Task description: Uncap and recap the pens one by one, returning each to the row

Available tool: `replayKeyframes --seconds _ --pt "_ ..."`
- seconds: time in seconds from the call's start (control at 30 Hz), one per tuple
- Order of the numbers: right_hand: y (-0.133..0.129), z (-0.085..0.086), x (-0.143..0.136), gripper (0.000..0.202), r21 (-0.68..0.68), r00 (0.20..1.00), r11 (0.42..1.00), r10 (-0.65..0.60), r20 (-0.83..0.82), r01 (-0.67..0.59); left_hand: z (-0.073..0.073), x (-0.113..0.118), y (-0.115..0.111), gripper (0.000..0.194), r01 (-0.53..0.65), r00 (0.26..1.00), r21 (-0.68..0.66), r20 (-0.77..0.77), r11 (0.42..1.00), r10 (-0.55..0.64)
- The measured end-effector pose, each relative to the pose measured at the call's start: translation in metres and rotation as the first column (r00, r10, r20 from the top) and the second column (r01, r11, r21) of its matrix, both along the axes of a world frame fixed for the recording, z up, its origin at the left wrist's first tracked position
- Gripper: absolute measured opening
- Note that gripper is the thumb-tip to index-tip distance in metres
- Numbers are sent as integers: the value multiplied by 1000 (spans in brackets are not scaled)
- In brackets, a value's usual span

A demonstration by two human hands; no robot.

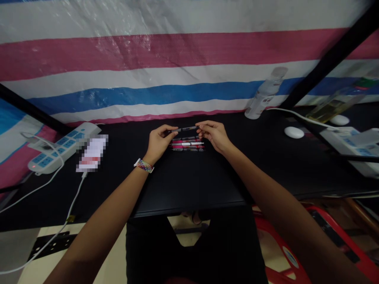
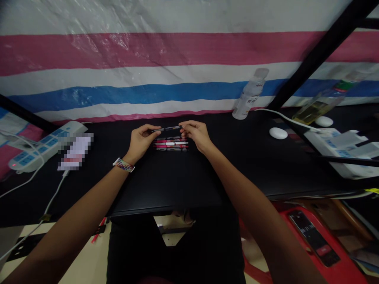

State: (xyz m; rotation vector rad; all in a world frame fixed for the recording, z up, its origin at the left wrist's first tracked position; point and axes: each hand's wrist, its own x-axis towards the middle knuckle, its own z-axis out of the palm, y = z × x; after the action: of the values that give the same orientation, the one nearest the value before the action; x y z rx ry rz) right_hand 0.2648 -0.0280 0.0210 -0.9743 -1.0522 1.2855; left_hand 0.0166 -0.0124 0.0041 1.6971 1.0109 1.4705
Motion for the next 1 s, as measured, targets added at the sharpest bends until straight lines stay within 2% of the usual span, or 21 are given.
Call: replayKeyframes --seconds 0.1,0.2,0.3,0.37,0.5,0.6,0.7,1.0 --pt "-2 4 -1 11 -44 997 999 14 -74 -18 2 1 -1 15 -5 1000 28 13 1000 4" --pt "-4 8 0 24 -126 971 980 124 -204 -152 3 1 -1 14 -16 999 25 36 1000 15" --pt "-7 11 2 33 -151 943 956 205 -261 -250 4 2 0 14 -34 998 12 46 999 33" --pt "-7 11 2 29 -166 934 953 195 -301 -253 5 3 0 15 -37 999 14 40 999 36" --pt "-6 12 -2 20 -243 883 943 94 -461 -227 5 3 -2 20 -8 999 16 50 1000 8" --pt "-6 12 -2 21 -259 847 938 64 -528 -232 5 4 -3 27 4 997 -41 78 999 -1" --pt "-5 11 -1 25 -253 827 932 80 -557 -261 6 5 -3 29 18 991 -100 132 995 -5" --pt "-4 8 -2 24 -220 833 946 82 -547 -237 6 7 -2 24 60 979 -122 201 991 -34"
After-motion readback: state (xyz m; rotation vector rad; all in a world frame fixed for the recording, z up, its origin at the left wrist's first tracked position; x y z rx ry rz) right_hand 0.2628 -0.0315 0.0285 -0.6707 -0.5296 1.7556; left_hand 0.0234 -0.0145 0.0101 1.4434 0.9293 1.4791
